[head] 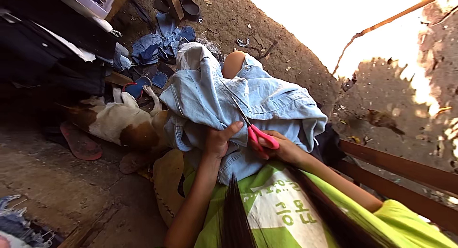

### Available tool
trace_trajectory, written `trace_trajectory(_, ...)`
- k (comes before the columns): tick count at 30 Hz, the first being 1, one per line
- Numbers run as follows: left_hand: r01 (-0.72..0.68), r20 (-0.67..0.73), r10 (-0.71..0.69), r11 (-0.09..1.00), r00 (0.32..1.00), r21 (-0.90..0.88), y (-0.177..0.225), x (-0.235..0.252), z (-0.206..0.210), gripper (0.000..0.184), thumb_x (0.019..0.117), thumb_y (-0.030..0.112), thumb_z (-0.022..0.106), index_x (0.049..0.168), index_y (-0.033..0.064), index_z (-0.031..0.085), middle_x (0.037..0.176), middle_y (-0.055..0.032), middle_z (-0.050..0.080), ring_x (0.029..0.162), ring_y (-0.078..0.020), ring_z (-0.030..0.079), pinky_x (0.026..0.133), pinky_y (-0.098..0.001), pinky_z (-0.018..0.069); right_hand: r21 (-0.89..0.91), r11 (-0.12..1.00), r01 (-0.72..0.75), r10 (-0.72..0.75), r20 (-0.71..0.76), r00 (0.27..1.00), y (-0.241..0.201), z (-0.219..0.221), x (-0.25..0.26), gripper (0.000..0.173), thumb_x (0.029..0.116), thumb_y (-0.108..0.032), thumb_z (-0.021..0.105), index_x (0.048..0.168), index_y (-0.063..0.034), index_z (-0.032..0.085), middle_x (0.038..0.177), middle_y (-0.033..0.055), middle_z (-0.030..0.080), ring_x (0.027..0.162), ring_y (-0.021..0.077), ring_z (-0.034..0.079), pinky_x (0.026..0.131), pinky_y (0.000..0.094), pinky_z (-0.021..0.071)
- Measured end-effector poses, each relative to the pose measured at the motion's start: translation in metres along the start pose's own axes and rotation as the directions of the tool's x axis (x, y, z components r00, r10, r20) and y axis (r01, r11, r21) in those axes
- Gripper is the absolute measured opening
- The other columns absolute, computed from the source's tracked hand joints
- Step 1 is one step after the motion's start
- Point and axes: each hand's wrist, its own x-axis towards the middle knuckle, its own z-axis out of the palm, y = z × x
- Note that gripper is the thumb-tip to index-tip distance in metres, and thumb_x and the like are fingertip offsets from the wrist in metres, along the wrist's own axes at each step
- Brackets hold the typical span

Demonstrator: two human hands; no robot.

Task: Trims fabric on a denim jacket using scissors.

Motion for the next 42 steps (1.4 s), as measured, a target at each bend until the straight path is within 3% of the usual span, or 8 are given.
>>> trace_trajectory(3,0.000,-0.003,0.001,1.000,1.000,0.007,0.000,0.001,0.001,0.039,0.0724,-0.014,0.068,0.105,0.0081,0.064,0.088,0.0014,0.074,0.083,-0.0068,0.072,0.080,-0.0268,0.0610,-0.031,0.999,0.016,-0.017,-0.031,0.999,0.001,0.002,0.003,0.033,0.1020,-0.050,0.052,0.084,-0.0231,0.061,0.070,-0.0175,0.055,0.059,-0.0076,0.049,0.054,0.0107,0.0395)
trace_trajectory(8,0.008,-0.005,-0.008,1.000,1.000,0.013,-0.001,0.001,0.000,0.039,0.0725,-0.014,0.067,0.105,0.0065,0.061,0.087,0.0014,0.073,0.083,-0.0064,0.071,0.081,-0.0264,0.0607,-0.013,1.000,-0.003,0.002,-0.029,1.000,0.000,0.000,-0.001,0.029,0.1035,-0.042,0.052,0.086,-0.0213,0.062,0.073,-0.0160,0.057,0.060,-0.0070,0.050,0.055,0.0105,0.0402)
trace_trajectory(13,0.013,0.012,-0.014,1.000,1.000,0.024,-0.001,0.000,-0.001,0.040,0.0712,-0.014,0.068,0.105,0.0064,0.062,0.087,0.0016,0.074,0.084,-0.0062,0.071,0.081,-0.0263,0.0607,0.010,0.999,-0.039,0.039,-0.020,0.999,-0.004,0.001,-0.001,0.038,0.1006,-0.055,0.052,0.087,-0.0207,0.060,0.073,-0.0153,0.056,0.058,-0.0078,0.048,0.052,0.0095,0.0369)
trace_trajectory(17,0.026,0.012,-0.027,0.999,1.000,0.034,0.000,0.000,-0.003,0.039,0.0744,-0.015,0.066,0.107,0.0061,0.062,0.090,0.0010,0.074,0.085,-0.0069,0.071,0.082,-0.0274,0.0604,-0.015,1.000,-0.016,0.015,-0.074,0.997,-0.005,0.004,0.000,0.033,0.1002,-0.048,0.056,0.080,-0.0226,0.062,0.068,-0.0172,0.054,0.056,-0.0085,0.047,0.051,0.0097,0.0371)
trace_trajectory(22,0.042,0.024,-0.043,0.998,0.999,0.040,0.000,0.002,-0.004,0.038,0.0735,-0.016,0.065,0.104,0.0058,0.062,0.087,0.0015,0.073,0.083,-0.0064,0.071,0.081,-0.0263,0.0604,-0.011,1.000,-0.028,0.027,-0.069,0.997,-0.006,0.004,-0.002,0.028,0.1026,-0.039,0.053,0.083,-0.0213,0.063,0.071,-0.0163,0.057,0.058,-0.0076,0.049,0.053,0.0102,0.0396)
trace_trajectory(32,0.079,0.048,-0.082,0.995,0.996,0.060,0.004,0.002,-0.012,0.034,0.0732,-0.014,0.064,0.099,0.0094,0.064,0.085,0.0039,0.074,0.081,-0.0040,0.071,0.079,-0.0242,0.0603,-0.022,0.998,-0.058,0.056,-0.052,0.997,-0.007,0.002,0.002,0.028,0.1025,-0.039,0.055,0.083,-0.0209,0.062,0.071,-0.0163,0.055,0.058,-0.0077,0.047,0.053,0.0103,0.0382)
trace_trajectory(38,-0.015,-0.204,0.048,0.987,0.978,0.160,0.010,-0.002,0.005,0.040,0.0864,0.000,0.072,0.122,0.0080,0.057,0.101,0.0040,0.070,0.095,-0.0048,0.068,0.086,-0.0272,0.0580,-0.236,0.970,-0.052,0.019,-0.140,0.990,-0.003,0.008,0.001,0.022,0.1028,-0.023,0.047,0.088,-0.0179,0.062,0.070,-0.0172,0.055,0.060,-0.0073,0.050,0.057,0.0118,0.0420)
trace_trajectory(42,-0.017,-0.264,0.050,0.992,0.963,0.126,0.011,-0.002,0.009,0.048,0.0838,-0.009,0.071,0.125,0.0074,0.054,0.105,0.0013,0.070,0.097,-0.0059,0.068,0.087,-0.0279,0.0581,-0.156,0.987,-0.037,0.022,-0.098,0.995,0.000,0.006,0.000,0.024,0.1034,-0.025,0.045,0.087,-0.0190,0.061,0.070,-0.0168,0.055,0.061,-0.0069,0.050,0.058,0.0120,0.0416)
